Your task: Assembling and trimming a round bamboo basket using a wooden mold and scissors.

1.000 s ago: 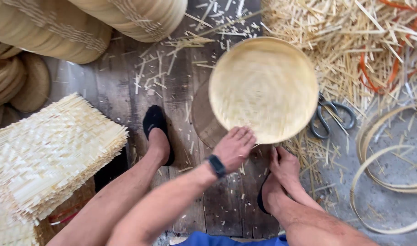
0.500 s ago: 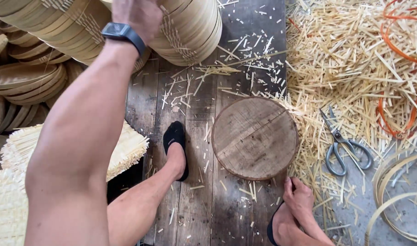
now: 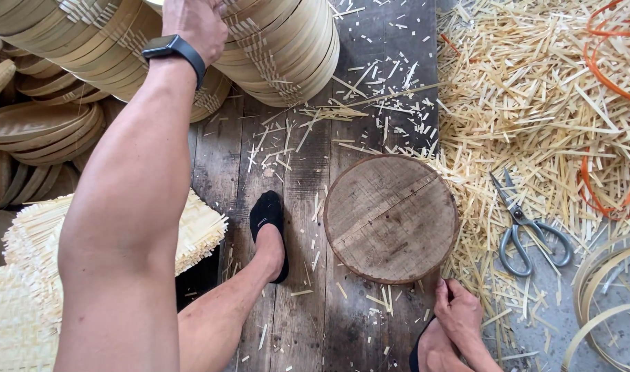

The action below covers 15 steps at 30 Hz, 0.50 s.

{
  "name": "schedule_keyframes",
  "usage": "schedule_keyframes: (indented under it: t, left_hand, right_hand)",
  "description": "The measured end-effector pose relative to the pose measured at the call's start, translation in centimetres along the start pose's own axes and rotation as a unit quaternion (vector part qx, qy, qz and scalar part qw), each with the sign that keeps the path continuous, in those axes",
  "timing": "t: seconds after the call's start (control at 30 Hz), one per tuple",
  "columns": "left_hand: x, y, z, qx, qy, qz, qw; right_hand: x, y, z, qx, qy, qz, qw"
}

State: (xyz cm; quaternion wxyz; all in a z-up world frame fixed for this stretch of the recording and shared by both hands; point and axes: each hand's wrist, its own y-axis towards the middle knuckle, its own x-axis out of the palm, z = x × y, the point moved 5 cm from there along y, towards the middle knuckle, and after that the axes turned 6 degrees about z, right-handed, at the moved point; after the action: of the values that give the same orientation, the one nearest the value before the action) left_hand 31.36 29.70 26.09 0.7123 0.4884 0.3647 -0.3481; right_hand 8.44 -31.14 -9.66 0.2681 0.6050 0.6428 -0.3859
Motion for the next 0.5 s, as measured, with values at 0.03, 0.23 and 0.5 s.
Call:
schedule_keyframes:
  t: [0.03,0.23,0.5]
  left_hand:
    - [1.0,0.2,-1.2,-0.021,-0.044,-0.007,0.999]
    - [0.6,0.1,-0.6,0.035,0.0,-0.003,0.999]
    - [2.7,0.7,-2.8,0.003,-0.01,-0.085,0.996]
  right_hand:
    - [-0.1,0.0,0.0,-0.004,0.001,0.001,1.0]
    - [-0.1,0.0,0.0,0.002,-0.006,-0.005,1.0]
    - [-0.5,0.0,-0.6,0.007,0.002,-0.024,1.0]
